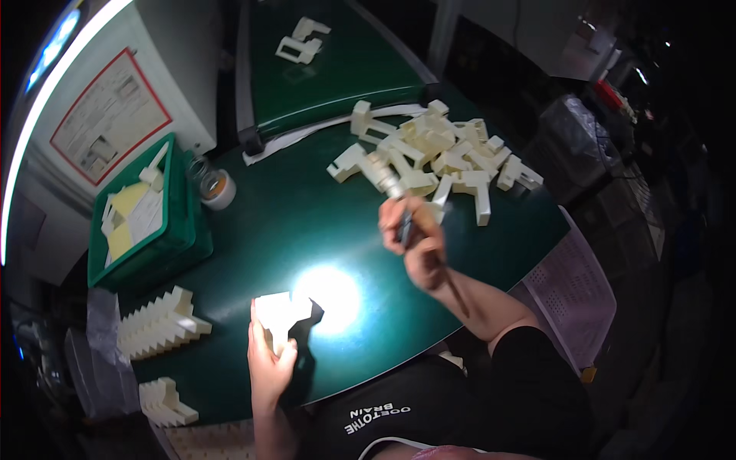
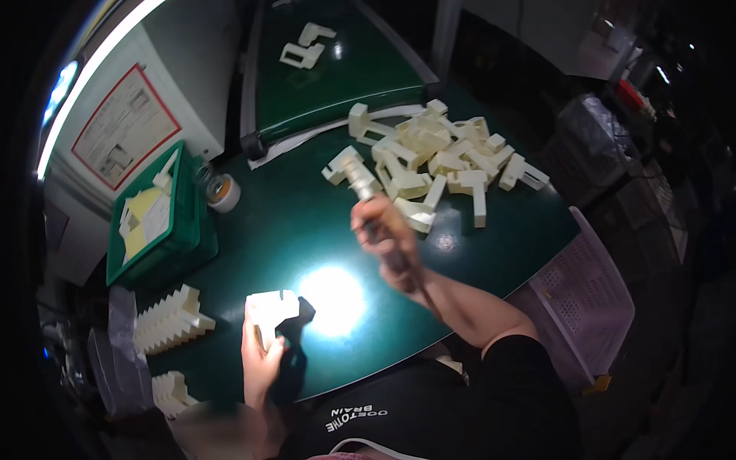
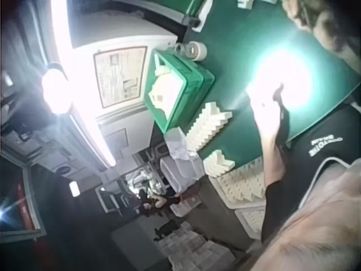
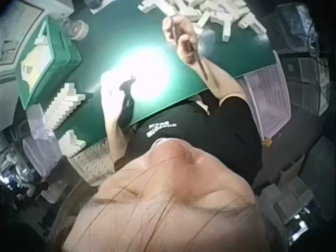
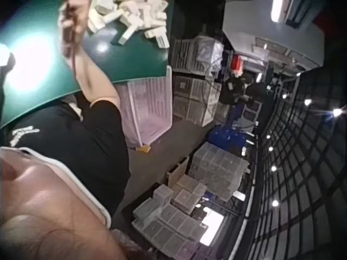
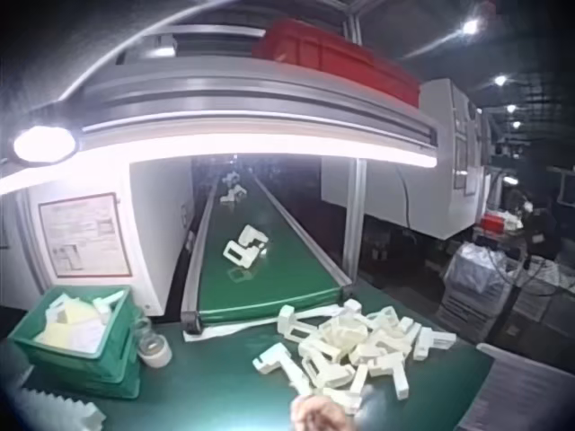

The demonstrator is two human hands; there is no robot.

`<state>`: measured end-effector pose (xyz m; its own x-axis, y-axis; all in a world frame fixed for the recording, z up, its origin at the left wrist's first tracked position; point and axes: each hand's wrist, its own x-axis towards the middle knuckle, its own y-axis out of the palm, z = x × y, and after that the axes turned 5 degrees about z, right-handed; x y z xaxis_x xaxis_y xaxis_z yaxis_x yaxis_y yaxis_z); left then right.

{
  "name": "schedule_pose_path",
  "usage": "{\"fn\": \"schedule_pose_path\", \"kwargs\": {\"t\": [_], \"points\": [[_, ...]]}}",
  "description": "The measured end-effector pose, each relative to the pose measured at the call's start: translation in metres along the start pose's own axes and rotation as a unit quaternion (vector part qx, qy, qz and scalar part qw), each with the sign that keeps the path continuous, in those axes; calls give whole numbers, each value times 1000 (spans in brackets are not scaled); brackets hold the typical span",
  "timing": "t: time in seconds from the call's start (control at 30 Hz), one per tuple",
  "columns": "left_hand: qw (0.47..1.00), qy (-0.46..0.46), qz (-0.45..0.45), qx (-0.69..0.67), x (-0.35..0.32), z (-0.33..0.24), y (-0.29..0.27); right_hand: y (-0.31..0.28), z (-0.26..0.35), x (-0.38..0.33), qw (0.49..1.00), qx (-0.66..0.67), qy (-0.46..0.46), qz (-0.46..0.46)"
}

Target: The person trims plastic components using a craft knife, cleans stacks of them with an air nozzle, and packs them into storage bins. The person then walks over to point at items in another crate before returning to trim more components.

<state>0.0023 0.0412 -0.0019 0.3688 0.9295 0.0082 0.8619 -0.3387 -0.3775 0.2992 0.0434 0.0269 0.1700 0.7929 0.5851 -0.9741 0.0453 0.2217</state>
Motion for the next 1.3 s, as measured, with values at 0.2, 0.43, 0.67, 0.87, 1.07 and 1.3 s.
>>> {"fn": "schedule_pose_path", "kwargs": {"t": [0.2,0.43,0.67,0.87,1.07,1.3], "points": [[945,22,-99,311,-36,8,-55,-114,51,-4,738,-664,-52,-103],[936,-149,-218,-231,-120,38,-86,-208,33,-61,669,-719,159,-100],[890,-95,-397,-203,-163,55,-105,-178,50,-49,653,-733,130,-139],[805,-66,-574,-132,-165,66,-88,-147,55,-55,843,-520,70,-118],[952,2,24,-304,-85,7,-22,-28,30,-40,959,-113,255,46],[646,-94,238,-719,9,-9,33,68,-7,-26,914,-239,168,282]]}}
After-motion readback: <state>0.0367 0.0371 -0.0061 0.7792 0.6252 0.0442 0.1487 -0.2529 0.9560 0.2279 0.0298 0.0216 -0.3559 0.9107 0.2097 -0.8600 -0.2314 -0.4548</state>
